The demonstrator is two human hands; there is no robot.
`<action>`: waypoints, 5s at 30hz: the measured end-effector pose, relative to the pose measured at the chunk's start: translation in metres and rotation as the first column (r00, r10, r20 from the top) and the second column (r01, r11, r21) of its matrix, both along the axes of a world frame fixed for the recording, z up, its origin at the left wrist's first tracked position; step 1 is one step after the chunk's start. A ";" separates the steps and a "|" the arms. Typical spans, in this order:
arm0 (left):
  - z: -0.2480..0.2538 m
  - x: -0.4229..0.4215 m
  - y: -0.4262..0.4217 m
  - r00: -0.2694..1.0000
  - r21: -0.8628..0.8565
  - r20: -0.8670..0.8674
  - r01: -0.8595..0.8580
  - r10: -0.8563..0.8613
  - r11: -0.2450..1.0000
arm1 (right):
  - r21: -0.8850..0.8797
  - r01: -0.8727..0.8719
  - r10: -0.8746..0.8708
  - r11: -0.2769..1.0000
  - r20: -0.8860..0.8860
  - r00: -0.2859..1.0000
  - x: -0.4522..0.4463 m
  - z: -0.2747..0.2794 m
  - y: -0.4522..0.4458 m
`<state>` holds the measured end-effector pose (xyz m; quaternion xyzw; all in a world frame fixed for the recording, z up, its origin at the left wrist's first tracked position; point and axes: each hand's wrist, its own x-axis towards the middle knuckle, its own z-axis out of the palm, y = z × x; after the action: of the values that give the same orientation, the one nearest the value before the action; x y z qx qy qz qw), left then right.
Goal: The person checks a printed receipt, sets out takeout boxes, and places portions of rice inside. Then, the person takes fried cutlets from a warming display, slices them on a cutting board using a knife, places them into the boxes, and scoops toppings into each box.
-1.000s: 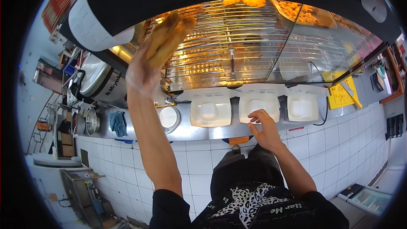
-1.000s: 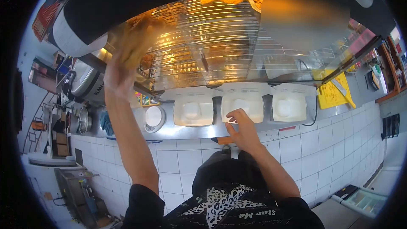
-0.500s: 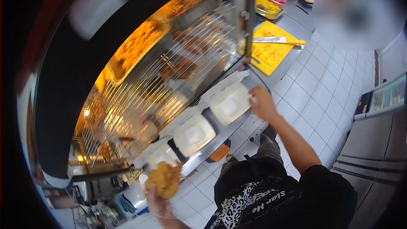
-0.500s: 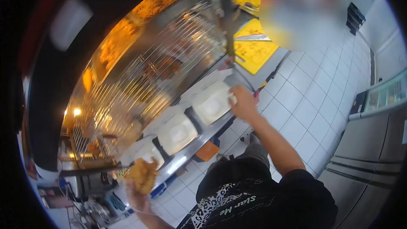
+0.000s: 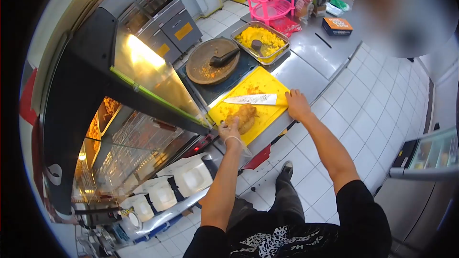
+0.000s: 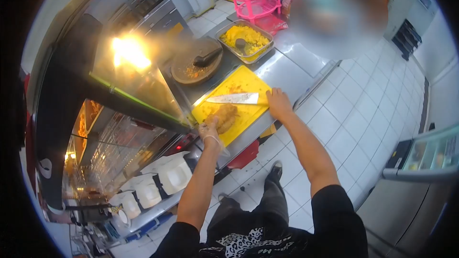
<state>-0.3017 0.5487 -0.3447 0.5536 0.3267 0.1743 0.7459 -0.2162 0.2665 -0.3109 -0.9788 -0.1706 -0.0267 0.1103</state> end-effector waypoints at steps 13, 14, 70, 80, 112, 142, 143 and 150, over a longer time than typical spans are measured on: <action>0.055 0.021 -0.020 0.820 0.738 -0.559 0.426 0.121 0.524 | 0.350 0.130 -0.086 0.928 -0.137 0.987 -0.024 0.026 -0.008; 0.100 0.003 -0.016 0.824 0.636 -0.564 0.478 -0.057 0.606 | 0.357 0.122 -0.096 0.926 -0.091 0.991 -0.028 0.019 -0.003; 0.332 -0.569 0.537 0.837 0.051 0.476 -0.331 0.269 0.942 | 0.686 -0.610 0.687 0.397 0.219 0.693 -0.419 0.239 0.690; 0.235 -0.785 0.356 0.635 -0.120 0.245 -0.730 0.733 0.673 | 0.612 -0.660 0.796 0.436 0.079 0.600 -0.477 0.236 0.781; 0.147 -0.024 0.018 0.888 -0.189 0.105 0.461 -0.449 0.867 | 0.249 0.041 0.026 0.968 -0.261 0.965 -0.018 0.007 0.020; 0.124 0.106 0.009 0.540 0.487 -0.779 0.841 -0.317 0.235 | 0.620 0.323 0.115 0.715 -0.559 0.821 0.007 0.035 -0.004; 0.112 0.105 0.014 0.602 0.479 -0.728 0.788 -0.326 0.386 | 0.605 0.312 0.119 0.733 -0.565 0.817 0.012 0.037 -0.005; 0.117 0.147 0.024 0.852 0.605 -0.392 0.523 -0.348 0.600 | 0.595 0.213 0.215 0.775 -0.566 0.796 0.062 0.065 -0.028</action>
<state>-0.1542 0.5725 -0.2281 0.8704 0.1762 0.0286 0.4589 -0.1542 0.2383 -0.2457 -0.8390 -0.1075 0.2319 0.4804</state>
